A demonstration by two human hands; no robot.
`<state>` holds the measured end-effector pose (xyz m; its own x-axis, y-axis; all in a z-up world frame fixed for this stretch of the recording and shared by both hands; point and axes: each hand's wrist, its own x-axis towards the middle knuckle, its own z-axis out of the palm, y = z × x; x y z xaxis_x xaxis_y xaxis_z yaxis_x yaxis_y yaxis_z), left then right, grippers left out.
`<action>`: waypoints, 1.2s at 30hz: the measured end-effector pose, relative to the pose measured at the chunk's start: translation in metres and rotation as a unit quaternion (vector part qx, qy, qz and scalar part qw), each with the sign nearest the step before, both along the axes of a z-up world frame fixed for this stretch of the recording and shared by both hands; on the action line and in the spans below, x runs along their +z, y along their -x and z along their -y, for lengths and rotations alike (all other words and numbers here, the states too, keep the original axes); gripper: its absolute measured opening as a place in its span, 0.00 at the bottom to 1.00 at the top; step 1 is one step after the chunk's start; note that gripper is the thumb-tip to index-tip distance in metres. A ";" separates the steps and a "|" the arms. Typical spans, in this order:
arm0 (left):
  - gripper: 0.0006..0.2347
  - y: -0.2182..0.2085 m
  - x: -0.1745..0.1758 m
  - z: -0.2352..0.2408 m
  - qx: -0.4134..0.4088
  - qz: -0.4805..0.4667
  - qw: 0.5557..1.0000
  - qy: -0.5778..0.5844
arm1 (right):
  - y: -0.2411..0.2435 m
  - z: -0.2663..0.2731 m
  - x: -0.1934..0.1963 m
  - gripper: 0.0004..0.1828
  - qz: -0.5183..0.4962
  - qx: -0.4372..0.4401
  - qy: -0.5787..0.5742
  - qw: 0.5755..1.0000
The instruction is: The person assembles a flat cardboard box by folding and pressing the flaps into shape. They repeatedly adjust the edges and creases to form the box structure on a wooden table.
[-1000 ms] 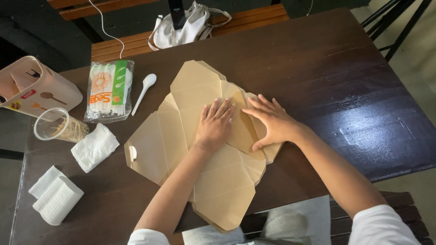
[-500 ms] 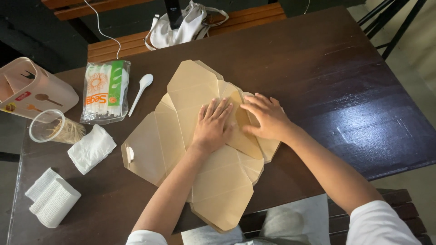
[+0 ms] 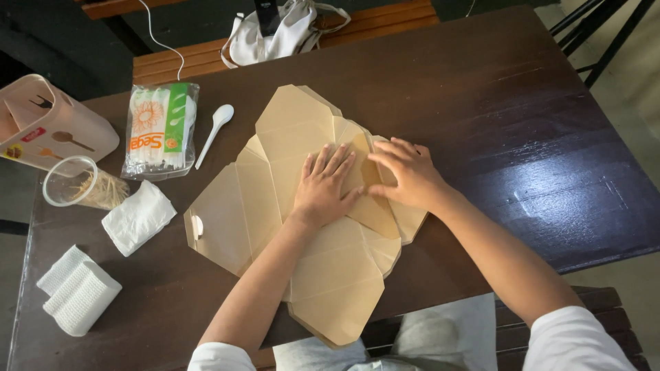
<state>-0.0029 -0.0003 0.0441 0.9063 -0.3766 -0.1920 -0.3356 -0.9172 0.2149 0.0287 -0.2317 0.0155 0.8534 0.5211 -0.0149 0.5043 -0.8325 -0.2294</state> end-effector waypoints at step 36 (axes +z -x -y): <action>0.34 0.001 0.009 0.000 -0.001 -0.012 1.000 -0.007 | 0.016 -0.001 0.036 0.80 -0.109 0.023 0.091 0.990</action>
<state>-0.0041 0.0000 0.0534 0.9005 -0.3755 -0.2192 -0.3322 -0.9195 0.2104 0.0123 -0.2305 0.0514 0.7945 0.5318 -0.2931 0.4984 -0.8469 -0.1856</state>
